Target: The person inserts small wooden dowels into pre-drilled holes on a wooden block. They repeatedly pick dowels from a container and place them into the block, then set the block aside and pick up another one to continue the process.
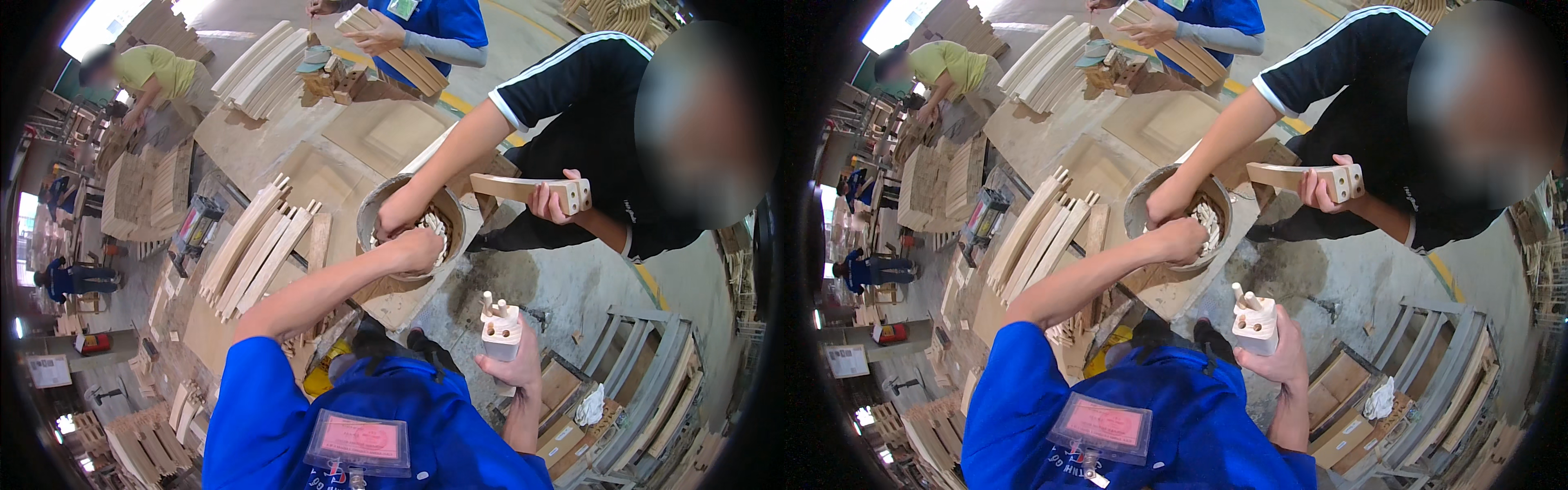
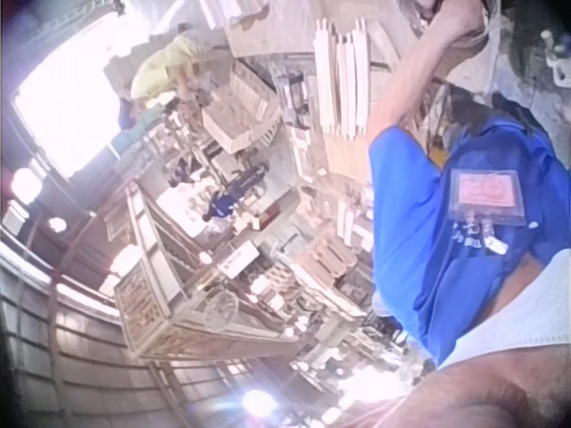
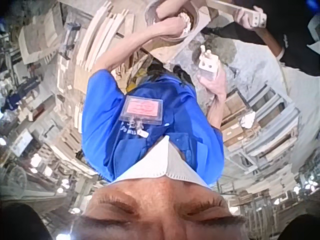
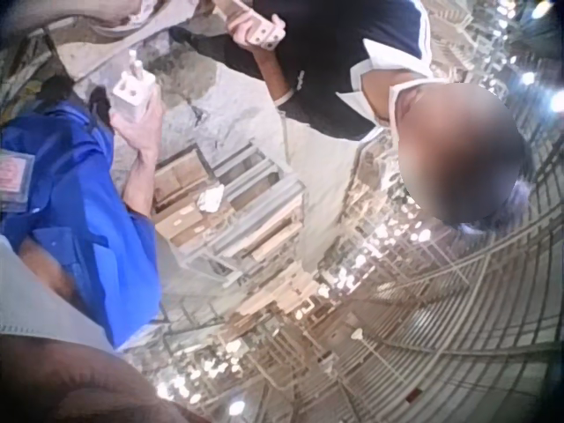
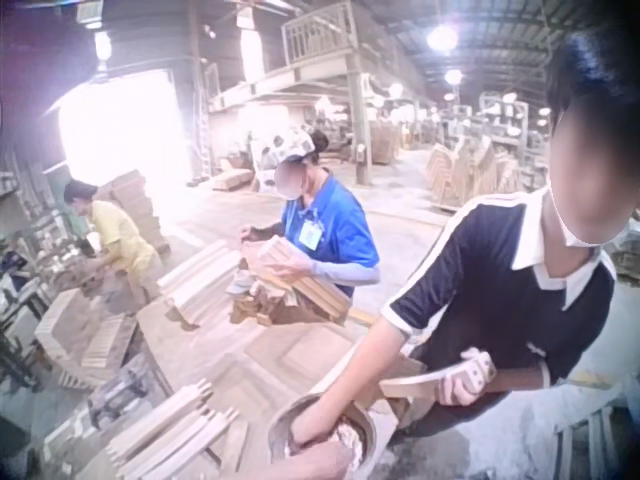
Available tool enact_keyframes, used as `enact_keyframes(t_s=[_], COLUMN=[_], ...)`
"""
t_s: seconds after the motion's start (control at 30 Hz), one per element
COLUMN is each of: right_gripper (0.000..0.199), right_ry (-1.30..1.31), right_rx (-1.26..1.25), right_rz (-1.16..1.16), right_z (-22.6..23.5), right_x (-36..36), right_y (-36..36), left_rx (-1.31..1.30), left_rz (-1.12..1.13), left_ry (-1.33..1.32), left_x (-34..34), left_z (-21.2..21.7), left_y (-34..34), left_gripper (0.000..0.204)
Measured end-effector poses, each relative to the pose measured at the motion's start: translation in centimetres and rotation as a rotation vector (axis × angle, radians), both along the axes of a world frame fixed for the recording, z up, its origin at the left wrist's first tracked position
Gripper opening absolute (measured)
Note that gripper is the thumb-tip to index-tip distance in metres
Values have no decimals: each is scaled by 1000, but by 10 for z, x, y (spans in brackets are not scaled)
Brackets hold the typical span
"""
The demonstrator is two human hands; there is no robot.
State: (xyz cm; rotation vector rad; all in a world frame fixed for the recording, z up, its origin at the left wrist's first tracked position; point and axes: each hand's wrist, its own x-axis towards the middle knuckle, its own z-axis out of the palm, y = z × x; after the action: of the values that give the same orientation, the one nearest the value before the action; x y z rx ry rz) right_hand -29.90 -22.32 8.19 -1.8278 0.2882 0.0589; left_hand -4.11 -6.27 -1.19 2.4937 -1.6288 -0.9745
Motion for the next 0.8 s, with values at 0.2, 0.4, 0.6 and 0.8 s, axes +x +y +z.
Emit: enact_keyframes(t_s=[0.2,0.4,0.6,0.8], right_gripper=[70,68,63,60], right_ry=[-19,-120,-165,-259], right_rx=[104,47,-60,-196], right_rz=[-42,17,47,92], right_z=[-18,-20,-23,-26], right_x=[-1,17,33,60], right_y=[-4,-7,2,35], left_rx=[44,-250,-1065,-1281], left_rz=[36,240,1013,1145], left_ry=[-10,82,812,777], left_x=[10,13,-88,-140], left_z=[-53,-31,97,111], left_y=[-34,18,53,71], left_gripper=[21,26,18,18])
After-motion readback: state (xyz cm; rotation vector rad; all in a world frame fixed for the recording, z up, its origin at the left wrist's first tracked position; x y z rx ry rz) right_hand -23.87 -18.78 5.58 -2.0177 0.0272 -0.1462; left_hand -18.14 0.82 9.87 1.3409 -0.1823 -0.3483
